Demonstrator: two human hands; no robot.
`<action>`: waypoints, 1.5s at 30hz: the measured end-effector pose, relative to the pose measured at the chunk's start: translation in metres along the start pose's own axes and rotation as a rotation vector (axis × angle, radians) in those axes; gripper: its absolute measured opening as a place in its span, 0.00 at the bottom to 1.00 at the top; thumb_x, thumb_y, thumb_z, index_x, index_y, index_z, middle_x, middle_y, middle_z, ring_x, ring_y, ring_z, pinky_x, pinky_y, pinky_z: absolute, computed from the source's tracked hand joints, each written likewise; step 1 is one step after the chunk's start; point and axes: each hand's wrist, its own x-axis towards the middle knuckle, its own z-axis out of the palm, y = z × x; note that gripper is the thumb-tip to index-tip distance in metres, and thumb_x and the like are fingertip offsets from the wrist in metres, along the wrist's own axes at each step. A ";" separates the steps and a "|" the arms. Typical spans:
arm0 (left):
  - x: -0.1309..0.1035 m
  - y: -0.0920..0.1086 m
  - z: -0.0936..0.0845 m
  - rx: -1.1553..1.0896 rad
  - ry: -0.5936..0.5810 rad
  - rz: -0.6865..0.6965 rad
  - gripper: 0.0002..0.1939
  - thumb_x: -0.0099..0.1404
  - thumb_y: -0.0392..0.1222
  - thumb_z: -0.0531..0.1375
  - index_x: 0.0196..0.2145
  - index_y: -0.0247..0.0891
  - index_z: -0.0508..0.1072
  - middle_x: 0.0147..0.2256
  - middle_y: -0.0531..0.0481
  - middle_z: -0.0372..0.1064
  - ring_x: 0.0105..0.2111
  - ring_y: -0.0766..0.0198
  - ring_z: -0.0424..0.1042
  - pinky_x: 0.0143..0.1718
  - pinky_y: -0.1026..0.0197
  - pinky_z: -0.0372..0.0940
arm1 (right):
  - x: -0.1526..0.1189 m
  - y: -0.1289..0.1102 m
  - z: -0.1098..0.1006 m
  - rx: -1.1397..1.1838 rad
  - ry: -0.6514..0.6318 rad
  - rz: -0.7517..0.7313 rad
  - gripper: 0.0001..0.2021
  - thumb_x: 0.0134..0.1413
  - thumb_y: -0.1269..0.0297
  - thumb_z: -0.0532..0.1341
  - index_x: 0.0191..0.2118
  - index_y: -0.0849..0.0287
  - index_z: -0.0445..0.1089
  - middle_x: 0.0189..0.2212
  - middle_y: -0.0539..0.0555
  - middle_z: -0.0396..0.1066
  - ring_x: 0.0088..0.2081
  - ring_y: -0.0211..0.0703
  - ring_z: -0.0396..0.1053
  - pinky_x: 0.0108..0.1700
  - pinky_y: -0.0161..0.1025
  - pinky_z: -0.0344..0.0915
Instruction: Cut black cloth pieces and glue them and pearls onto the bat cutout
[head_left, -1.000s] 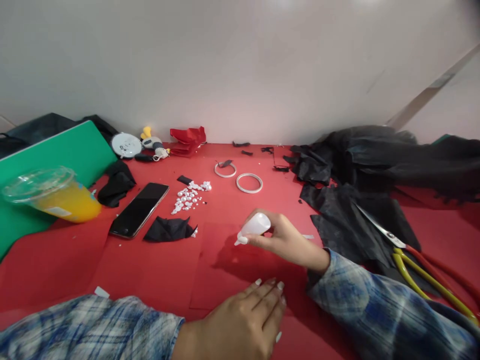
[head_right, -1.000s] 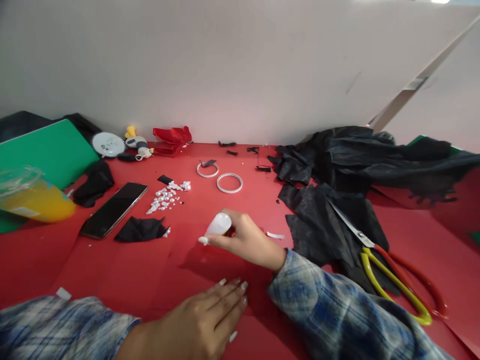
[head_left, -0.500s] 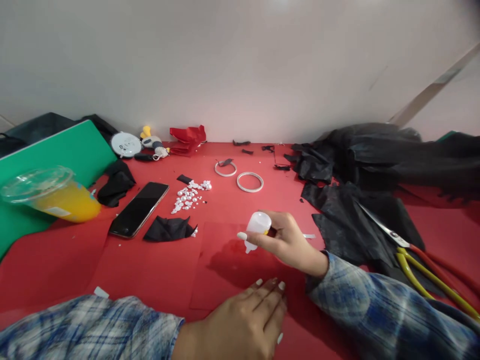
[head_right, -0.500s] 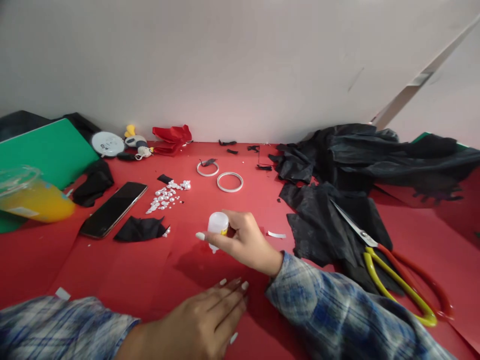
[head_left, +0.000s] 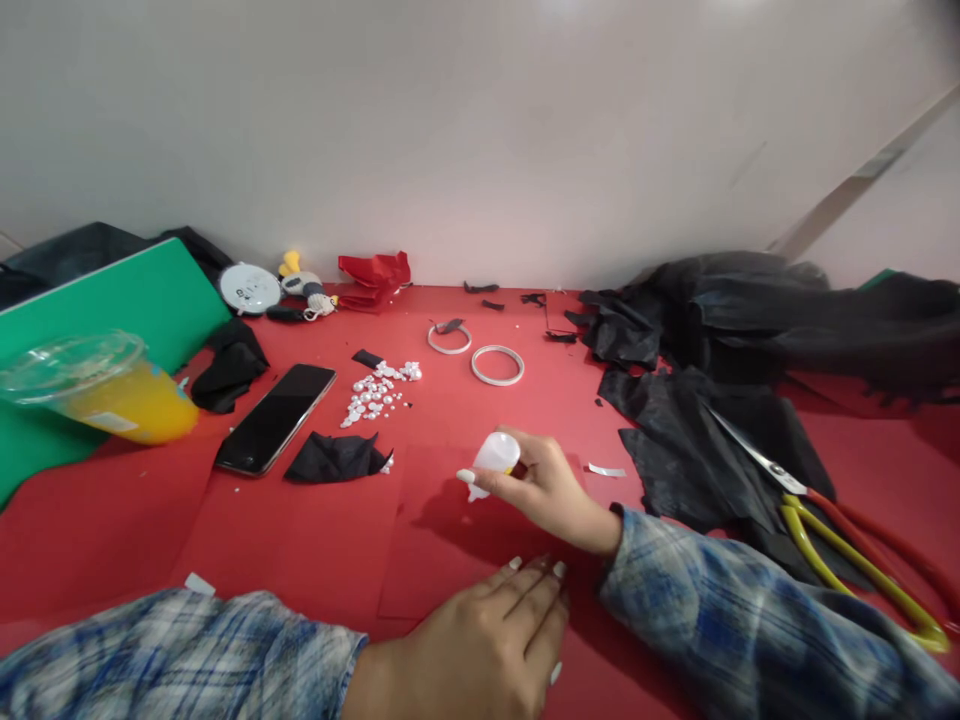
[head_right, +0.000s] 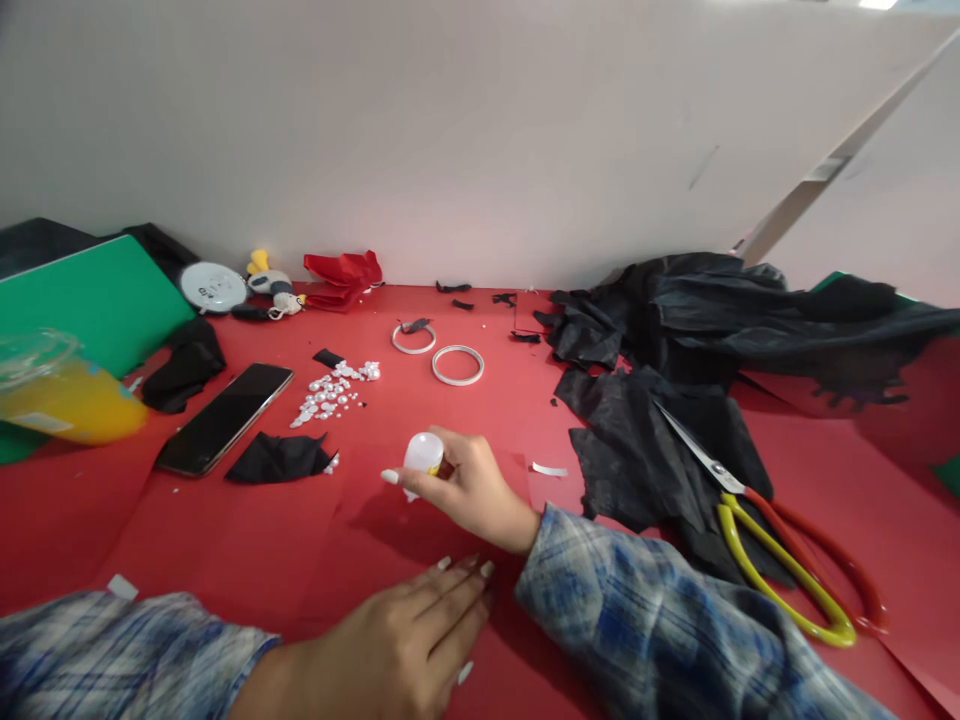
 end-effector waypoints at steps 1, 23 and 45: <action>0.000 0.000 0.000 -0.003 0.007 -0.002 0.18 0.71 0.38 0.49 0.52 0.26 0.69 0.53 0.40 0.71 0.52 0.58 0.70 0.55 0.60 0.62 | -0.001 0.001 0.002 0.002 -0.029 -0.005 0.16 0.53 0.53 0.64 0.25 0.60 0.66 0.19 0.47 0.66 0.21 0.33 0.61 0.24 0.32 0.57; 0.000 -0.002 -0.001 -0.028 -0.054 0.039 0.19 0.71 0.38 0.49 0.53 0.24 0.68 0.52 0.38 0.71 0.53 0.56 0.70 0.56 0.58 0.62 | -0.011 0.000 0.004 -0.094 0.001 -0.099 0.17 0.55 0.53 0.63 0.24 0.59 0.63 0.19 0.45 0.60 0.20 0.32 0.56 0.22 0.30 0.55; 0.001 -0.003 -0.005 -0.036 -0.038 0.009 0.19 0.70 0.38 0.50 0.53 0.25 0.68 0.53 0.39 0.71 0.53 0.57 0.69 0.57 0.59 0.61 | -0.009 0.005 -0.006 -0.164 0.039 -0.102 0.18 0.56 0.51 0.61 0.25 0.59 0.63 0.19 0.46 0.60 0.21 0.33 0.56 0.23 0.31 0.54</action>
